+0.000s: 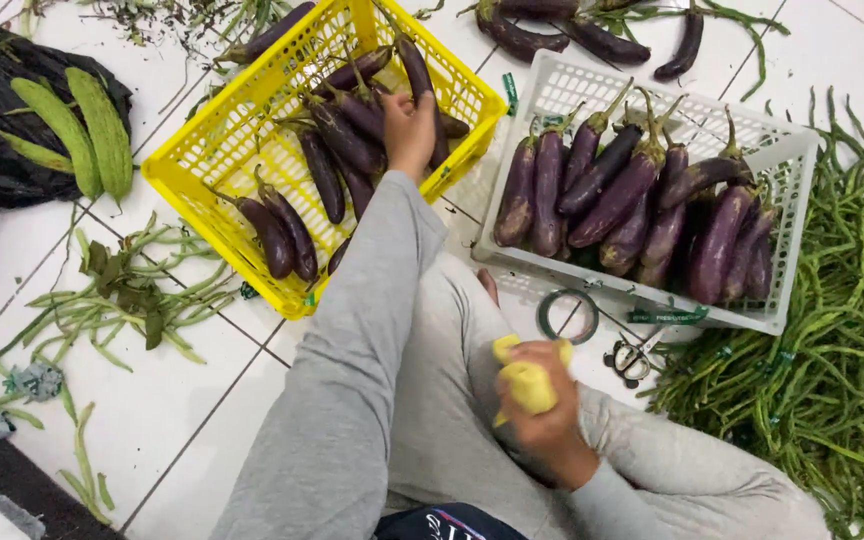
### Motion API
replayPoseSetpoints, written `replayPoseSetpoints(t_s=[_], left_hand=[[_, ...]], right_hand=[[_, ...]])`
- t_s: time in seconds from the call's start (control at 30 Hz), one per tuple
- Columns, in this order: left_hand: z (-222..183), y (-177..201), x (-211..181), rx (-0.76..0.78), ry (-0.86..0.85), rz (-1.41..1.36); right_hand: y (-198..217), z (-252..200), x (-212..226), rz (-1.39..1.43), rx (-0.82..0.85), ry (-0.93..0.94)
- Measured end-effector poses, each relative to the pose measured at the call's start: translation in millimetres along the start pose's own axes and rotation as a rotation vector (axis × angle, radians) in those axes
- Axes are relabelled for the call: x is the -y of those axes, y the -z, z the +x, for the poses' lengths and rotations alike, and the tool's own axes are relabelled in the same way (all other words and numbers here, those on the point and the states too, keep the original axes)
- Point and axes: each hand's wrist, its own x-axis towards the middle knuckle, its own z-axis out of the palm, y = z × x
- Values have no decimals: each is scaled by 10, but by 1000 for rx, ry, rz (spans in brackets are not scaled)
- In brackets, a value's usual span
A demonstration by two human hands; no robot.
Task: A person sits on the floor and cleans eggplants by wiping each one with a cloth before sorting them into a basket.
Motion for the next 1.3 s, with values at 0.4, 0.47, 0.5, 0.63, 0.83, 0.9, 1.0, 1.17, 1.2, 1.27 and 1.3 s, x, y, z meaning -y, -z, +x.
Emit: replayPoseSetpoints(t_s=[0.4,0.47,0.5,0.63,0.83,0.9,1.0,1.17,1.2,1.27,1.3], left_hand=[[-5,-156,-311,131,112,468],[112,-164,-152,105,114,451],[167,-169,-78,75,114,435],[105,-114,-233,154,159,503],[-38,-52,-282,173,189,409],[-74,-21,-324,86,93,420],[244,-128,128,-22,34,469],[88,151,132,-84,-219,225],[146,172,175,-99,-292,19],[-240,308,-435,-106,-327,-82],[-437,356,-731,-109,-352,-185]], right_hand=[[-318,27,-138,-334,41,295],[-320,40,-153,-327,35,297],[-321,43,-156,-318,29,302],[-333,50,-171,-305,8,312],[-259,19,-159,-309,52,326],[-252,45,-93,-299,44,316],[-205,19,-57,-281,59,316],[-123,-3,-25,-243,92,333],[-109,12,-35,-220,107,333],[-101,-16,-26,-211,97,327],[-91,-28,-32,-205,93,313]])
